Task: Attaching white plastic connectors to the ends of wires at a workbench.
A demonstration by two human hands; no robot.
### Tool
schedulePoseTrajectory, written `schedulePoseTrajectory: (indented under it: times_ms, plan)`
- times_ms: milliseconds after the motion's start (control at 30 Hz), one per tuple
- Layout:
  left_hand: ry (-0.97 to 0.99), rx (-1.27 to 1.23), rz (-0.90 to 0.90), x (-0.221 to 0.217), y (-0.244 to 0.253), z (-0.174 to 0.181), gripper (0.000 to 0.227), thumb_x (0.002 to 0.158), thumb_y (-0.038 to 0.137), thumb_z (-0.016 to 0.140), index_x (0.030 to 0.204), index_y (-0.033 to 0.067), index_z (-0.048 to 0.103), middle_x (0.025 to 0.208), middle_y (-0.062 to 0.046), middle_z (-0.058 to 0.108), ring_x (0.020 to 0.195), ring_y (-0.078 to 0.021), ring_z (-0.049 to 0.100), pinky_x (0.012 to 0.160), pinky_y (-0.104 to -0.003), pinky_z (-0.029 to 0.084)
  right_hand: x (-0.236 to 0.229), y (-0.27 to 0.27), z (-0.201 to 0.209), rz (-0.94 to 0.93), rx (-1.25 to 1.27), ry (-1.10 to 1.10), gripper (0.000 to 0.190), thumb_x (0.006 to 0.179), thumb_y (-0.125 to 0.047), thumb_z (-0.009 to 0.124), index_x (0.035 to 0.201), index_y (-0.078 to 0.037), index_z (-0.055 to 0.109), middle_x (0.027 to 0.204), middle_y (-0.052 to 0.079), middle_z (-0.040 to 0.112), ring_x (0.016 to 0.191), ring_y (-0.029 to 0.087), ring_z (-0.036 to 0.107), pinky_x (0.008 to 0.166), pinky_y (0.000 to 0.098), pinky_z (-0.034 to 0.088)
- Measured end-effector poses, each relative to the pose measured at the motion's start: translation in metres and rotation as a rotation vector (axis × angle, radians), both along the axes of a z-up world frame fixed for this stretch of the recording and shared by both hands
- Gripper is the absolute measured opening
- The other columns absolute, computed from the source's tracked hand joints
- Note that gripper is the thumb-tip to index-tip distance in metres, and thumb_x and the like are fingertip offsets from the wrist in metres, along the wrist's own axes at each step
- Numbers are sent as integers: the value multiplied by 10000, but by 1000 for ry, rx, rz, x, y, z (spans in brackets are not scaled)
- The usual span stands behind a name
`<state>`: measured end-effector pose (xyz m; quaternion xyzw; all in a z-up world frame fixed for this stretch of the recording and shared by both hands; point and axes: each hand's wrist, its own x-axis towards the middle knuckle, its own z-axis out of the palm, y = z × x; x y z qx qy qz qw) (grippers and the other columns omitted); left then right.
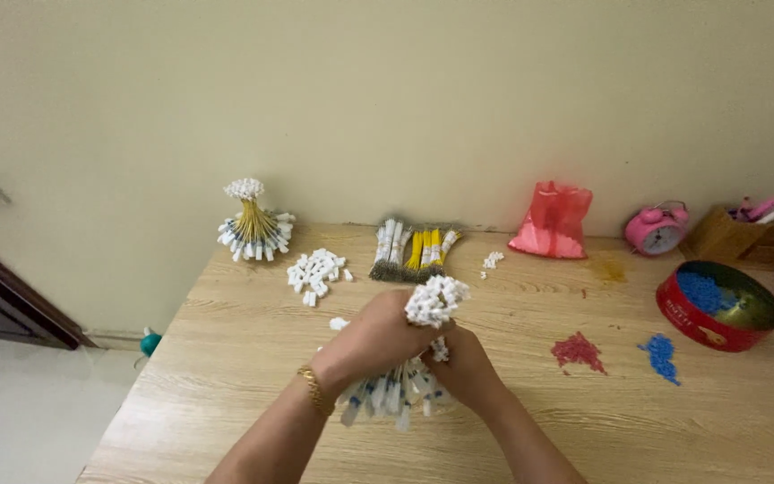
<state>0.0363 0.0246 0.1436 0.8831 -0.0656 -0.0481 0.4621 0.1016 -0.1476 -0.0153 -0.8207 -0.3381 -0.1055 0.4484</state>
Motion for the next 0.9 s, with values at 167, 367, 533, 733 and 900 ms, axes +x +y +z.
schedulePoseTrajectory:
  times_ms: [167, 367, 533, 733, 900]
  plan:
    - [265, 18, 148, -18, -5, 53, 323, 963, 395, 619, 1059, 94, 688, 848, -102, 684, 705, -204, 624, 670, -391, 594, -1, -3, 3, -35, 307, 623, 273, 933, -102, 677, 1205, -125, 666, 1042, 90, 767, 950, 214, 725, 825, 350, 596]
    - [-25, 137, -62, -3, -13, 26, 192, 911, 228, 648, 1000, 72, 715, 826, -20, 719, 703, -112, 670, 683, -320, 561, -1, 7, 8, -42, -47, -104, 351, 805, 20, 680, 1145, -67, 667, 1080, 137, 735, 1005, 282, 684, 811, 379, 555]
    - [168, -56, 109, -10, 6, 52, 329, 1012, 364, 603, 963, 44, 660, 796, -89, 620, 635, -162, 545, 612, -357, 558, -27, -5, 70, -123, 24, 461, 260, 925, -120, 711, 1175, -121, 638, 919, 112, 751, 864, 260, 714, 786, 367, 555]
    - [174, -34, 88, -11, -12, 49, 232, 950, 366, 622, 1019, 156, 691, 846, 20, 706, 690, -69, 624, 641, -278, 567, -14, 4, 46, -8, -133, -47, 327, 822, -13, 675, 1138, -95, 662, 1007, 128, 754, 968, 313, 684, 809, 403, 534]
    - [171, 66, 94, -9, -5, 43, 334, 983, 423, 632, 999, 97, 704, 801, -24, 670, 674, -108, 596, 631, -305, 532, -28, -3, 80, -42, -15, 355, 291, 877, -125, 705, 1148, -101, 599, 971, 118, 752, 916, 271, 742, 817, 389, 560]
